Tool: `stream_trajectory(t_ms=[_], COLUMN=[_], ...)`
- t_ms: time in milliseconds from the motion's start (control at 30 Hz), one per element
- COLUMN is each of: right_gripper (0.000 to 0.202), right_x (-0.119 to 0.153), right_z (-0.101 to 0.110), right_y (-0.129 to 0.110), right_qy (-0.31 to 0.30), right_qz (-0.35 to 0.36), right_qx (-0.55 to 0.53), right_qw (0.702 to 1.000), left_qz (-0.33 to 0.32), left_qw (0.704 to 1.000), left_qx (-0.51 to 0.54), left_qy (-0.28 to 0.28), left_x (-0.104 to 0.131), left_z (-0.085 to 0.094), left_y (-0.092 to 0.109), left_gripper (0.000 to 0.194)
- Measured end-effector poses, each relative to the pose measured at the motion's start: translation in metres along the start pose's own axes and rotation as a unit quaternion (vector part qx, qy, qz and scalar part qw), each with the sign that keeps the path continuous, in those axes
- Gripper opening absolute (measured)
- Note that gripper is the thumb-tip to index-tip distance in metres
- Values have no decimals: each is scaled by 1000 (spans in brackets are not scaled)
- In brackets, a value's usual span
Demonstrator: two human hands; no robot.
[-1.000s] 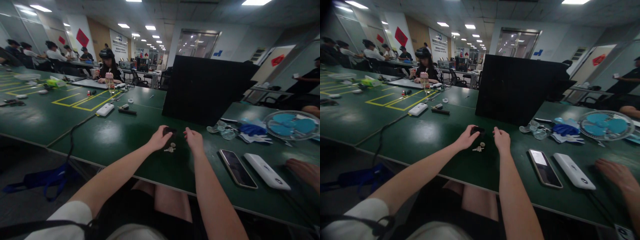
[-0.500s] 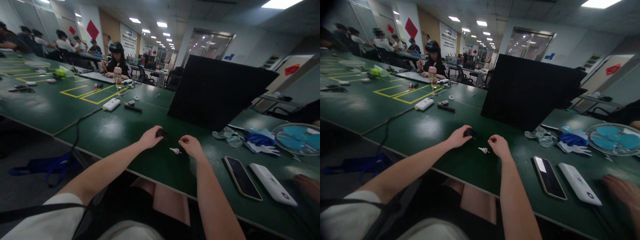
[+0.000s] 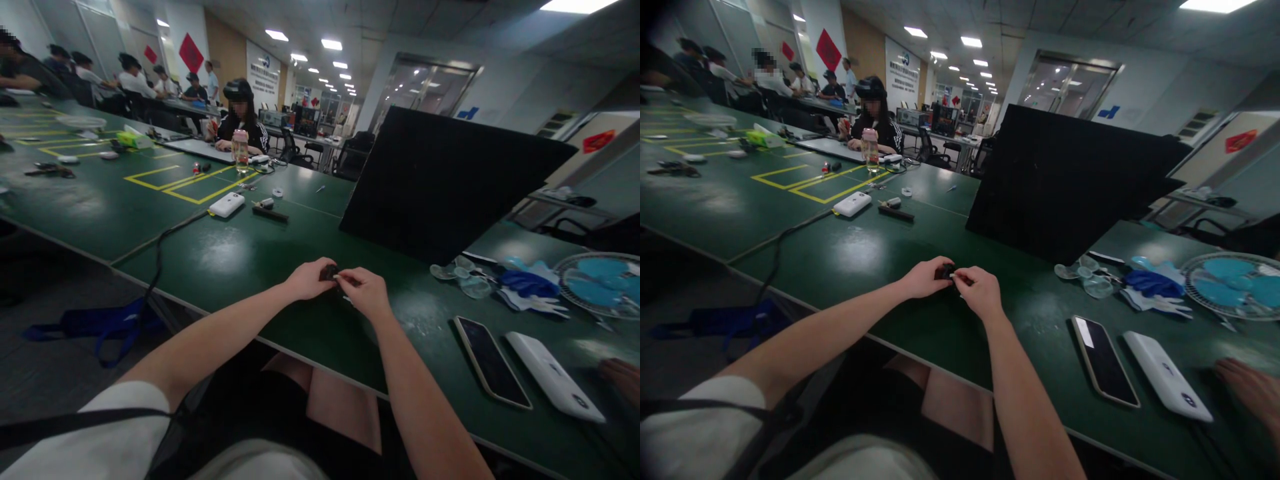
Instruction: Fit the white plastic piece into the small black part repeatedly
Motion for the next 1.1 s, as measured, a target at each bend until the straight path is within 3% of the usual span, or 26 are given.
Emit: stream_trajectory(t_ms=[167, 400, 600, 800, 967, 1100], right_gripper=[17, 21, 23, 26, 24, 26], right_x=[2, 3, 5, 1, 0, 3], right_z=[6, 8, 21, 7, 5, 21], right_y=[-3, 0, 8, -3, -10, -6], right_qy=[-60, -64, -29, -96, -59, -11], right_qz=[-3, -11, -35, -27, -23, -56], right_qx=[7, 29, 16, 27, 13, -1], right_qw=[998, 997, 999, 995, 998, 998], left_qz=[-8, -14, -14, -18, -14, -5], left_qw=[1000, 1000, 1000, 1000, 1000, 1000], left_qx=[-5, -9, 10, -10, -12, -10], left_qy=[-4, 0, 9, -16, -13, -16], left_x=[2, 0, -2, -1, -1, -2], left_z=[0, -2, -4, -4, -4, -5], left_y=[2, -2, -4, -3, -3, -2], left_gripper=[51, 51, 50, 52, 51, 50])
Point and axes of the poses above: each hand's wrist, its own x-axis away from the middle knuckle, its own z-axis out of the back of the hand, y = z × x, the point moved 1 cm from there along -x, towards the middle knuckle, and after that the axes turned 12 degrees about z, right-handed, at the moved point
